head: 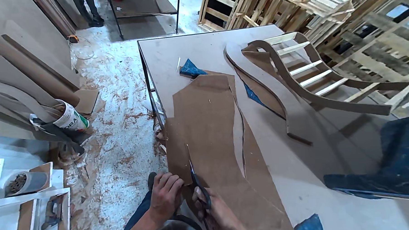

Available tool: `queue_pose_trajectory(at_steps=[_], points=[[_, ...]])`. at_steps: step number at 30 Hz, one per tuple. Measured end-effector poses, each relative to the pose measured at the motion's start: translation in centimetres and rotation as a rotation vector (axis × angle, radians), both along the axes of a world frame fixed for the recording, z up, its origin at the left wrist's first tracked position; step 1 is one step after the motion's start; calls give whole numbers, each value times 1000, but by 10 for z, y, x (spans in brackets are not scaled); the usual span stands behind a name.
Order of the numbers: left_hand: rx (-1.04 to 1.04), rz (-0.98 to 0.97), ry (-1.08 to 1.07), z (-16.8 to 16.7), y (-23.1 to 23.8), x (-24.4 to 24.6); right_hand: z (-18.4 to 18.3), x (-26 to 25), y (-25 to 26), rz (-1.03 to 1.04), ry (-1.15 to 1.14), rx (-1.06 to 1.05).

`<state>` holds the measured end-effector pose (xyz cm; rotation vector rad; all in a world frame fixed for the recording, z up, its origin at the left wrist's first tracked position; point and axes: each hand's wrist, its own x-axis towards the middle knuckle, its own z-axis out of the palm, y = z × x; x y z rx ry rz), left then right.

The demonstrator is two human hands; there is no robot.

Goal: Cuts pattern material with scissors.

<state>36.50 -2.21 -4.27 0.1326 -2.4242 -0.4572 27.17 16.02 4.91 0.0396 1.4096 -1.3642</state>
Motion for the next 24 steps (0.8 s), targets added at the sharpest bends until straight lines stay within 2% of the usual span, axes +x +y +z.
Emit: queue_pose_trajectory(at_steps=[16,24], points=[[13,25,14,-3,-9,10,-1,-20,-49,-131,54,11],[9,12,39,-3,-12,14,16,-49,-77,-11,58,74]])
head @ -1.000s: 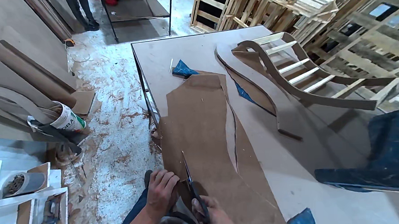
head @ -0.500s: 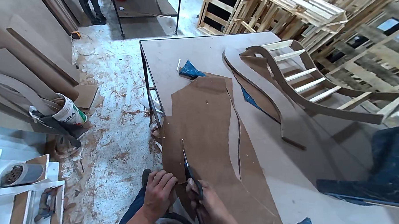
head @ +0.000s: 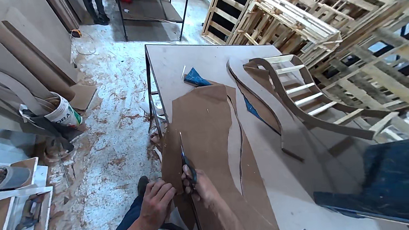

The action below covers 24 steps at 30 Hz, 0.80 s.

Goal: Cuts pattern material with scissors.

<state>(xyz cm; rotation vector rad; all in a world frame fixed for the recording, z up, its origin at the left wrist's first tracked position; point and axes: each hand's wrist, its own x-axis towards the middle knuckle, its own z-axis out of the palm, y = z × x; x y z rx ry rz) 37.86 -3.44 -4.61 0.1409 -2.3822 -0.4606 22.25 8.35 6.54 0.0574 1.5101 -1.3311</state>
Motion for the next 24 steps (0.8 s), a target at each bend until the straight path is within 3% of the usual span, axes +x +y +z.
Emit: queue_pose_trajectory(at_steps=[24], points=[[-2,-34,35,1,-8,8,-12,-52,-67,11,168,54]])
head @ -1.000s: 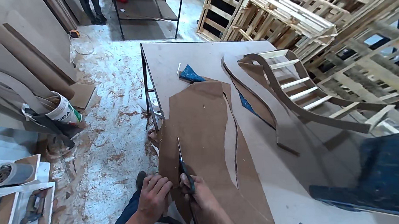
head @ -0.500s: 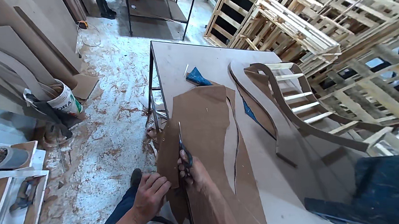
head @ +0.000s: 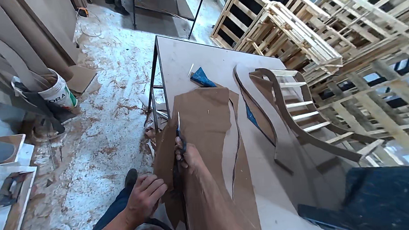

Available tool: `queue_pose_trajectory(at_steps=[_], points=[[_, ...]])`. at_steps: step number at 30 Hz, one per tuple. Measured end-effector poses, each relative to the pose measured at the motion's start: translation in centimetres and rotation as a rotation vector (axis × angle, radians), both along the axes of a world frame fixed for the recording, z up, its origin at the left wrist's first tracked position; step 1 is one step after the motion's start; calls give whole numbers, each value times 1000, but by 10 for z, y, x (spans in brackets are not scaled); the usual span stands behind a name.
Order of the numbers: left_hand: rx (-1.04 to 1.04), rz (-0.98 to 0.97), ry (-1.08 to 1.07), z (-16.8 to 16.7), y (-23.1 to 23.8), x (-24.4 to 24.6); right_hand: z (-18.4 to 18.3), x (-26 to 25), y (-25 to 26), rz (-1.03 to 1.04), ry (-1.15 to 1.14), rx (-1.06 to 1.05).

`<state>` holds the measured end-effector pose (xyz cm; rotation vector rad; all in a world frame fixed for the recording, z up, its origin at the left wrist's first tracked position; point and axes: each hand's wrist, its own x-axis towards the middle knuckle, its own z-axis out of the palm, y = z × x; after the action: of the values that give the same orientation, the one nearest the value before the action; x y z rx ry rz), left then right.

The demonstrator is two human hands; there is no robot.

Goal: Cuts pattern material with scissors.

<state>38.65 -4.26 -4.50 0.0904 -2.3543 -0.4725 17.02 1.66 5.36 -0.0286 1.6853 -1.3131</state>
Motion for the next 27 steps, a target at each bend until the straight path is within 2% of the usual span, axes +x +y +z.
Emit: queue_pose_trajectory(at_steps=[7,12,18,22,27], points=[[-13,-9,6,2,-5,4,0,-15,-18,-16,-26,-23],[-4,2,20,4,-7,4,-1,-19,-29,-34,40,8],[10,-22,14,2,-3,12,5,-36,-45,-37,-26,-12],[28,-28,44,2,-9,13,4,-40,-53,-23,64,28],[20,-83,86,6,-12,23,-3,-57,-64,-50,-55,-71]])
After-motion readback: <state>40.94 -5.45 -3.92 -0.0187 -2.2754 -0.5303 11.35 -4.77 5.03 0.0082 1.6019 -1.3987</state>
